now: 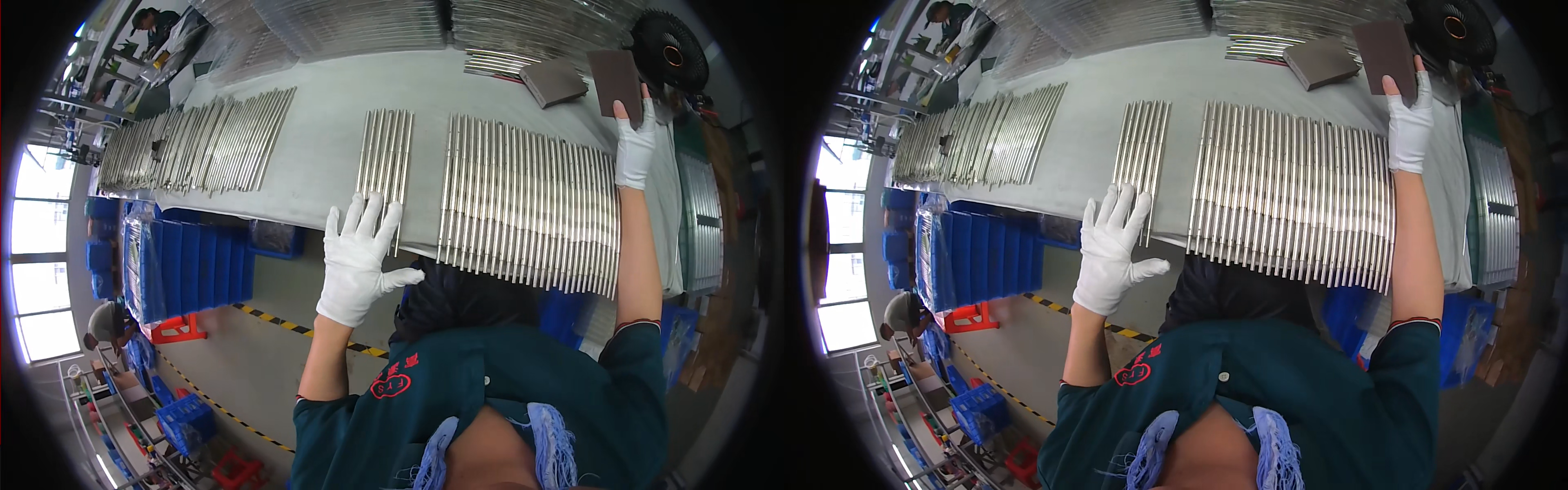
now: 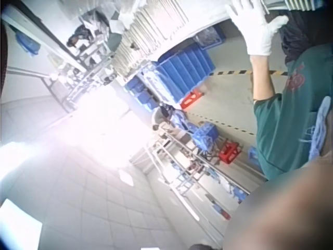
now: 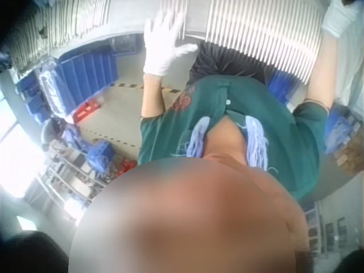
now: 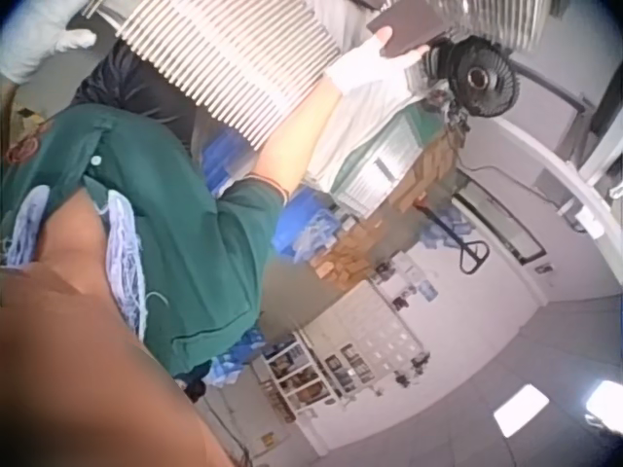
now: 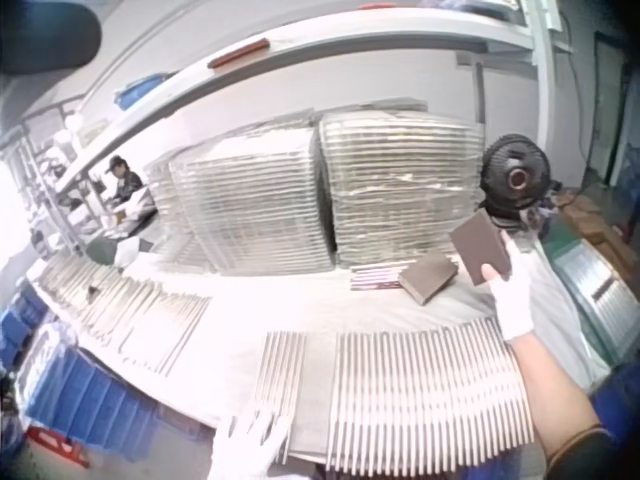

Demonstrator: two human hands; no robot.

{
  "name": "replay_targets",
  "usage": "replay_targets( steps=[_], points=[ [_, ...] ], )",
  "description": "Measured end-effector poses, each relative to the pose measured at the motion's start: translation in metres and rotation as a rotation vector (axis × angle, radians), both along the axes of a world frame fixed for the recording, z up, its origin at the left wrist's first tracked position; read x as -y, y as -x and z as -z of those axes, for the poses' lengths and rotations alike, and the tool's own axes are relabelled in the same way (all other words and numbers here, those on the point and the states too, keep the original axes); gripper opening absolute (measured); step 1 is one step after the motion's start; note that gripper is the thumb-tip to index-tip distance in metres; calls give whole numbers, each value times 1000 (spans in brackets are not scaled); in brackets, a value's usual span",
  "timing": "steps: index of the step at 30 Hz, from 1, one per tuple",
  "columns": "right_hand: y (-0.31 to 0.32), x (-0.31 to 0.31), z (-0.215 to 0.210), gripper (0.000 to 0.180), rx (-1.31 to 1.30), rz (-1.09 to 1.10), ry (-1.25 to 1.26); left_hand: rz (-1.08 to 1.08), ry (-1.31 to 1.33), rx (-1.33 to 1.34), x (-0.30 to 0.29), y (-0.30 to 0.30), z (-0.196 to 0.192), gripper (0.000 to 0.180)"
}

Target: The recorder is polishing or sanding thin metal strips arranged on a workbench using a brown sanding block.

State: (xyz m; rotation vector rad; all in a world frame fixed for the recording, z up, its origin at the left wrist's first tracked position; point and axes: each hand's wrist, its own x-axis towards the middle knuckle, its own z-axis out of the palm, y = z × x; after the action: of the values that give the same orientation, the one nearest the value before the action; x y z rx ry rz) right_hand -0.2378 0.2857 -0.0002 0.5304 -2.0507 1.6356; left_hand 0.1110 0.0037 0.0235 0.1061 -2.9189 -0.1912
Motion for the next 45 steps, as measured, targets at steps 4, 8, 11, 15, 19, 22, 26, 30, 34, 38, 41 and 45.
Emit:
replay_targets(
  steps=[4, 8, 11, 15, 19, 22, 26, 30, 34, 38, 41, 45],
  points=[
    [-1, 0, 0, 62, 11, 0, 11, 161, -88, -28, -24, 22, -11, 94],
    [1, 2, 1, 61, 8, -42, 73, 305, -133, 74, -62, 42, -11, 93],
    [-5, 7, -2, 61, 31, -30, 60, 395, -196, 84, -74, 48, -8, 91],
    [-2, 4, -1, 60, 6, -34, 59, 406, -160, 120, -71, 49, -11, 92],
    [-2, 4, -1, 60, 29, -40, 89, 329, -102, 109, -58, 38, -11, 87],
    [-2, 3, -2, 61, 17, -42, 64, 241, -28, 116, -45, 28, -11, 88],
    [1, 1, 1, 61, 6, -40, 107, 173, 44, 156, -37, 22, -9, 94],
    [0, 2, 1, 60, 9, -47, 99, 170, 89, 146, -39, 22, -6, 95],
    [1, 2, 0, 61, -1, -47, 111, 258, -18, 121, -51, 31, -6, 90],
    [-1, 3, -2, 62, 30, -36, 101, 355, -113, 108, -66, 43, -9, 87],
    [-1, 5, -2, 62, 42, -55, 158, 382, -133, 93, -72, 46, -7, 88],
    [3, 0, -4, 62, 52, -5, 231, 381, -70, 108, -68, 46, -8, 86]
  ],
)
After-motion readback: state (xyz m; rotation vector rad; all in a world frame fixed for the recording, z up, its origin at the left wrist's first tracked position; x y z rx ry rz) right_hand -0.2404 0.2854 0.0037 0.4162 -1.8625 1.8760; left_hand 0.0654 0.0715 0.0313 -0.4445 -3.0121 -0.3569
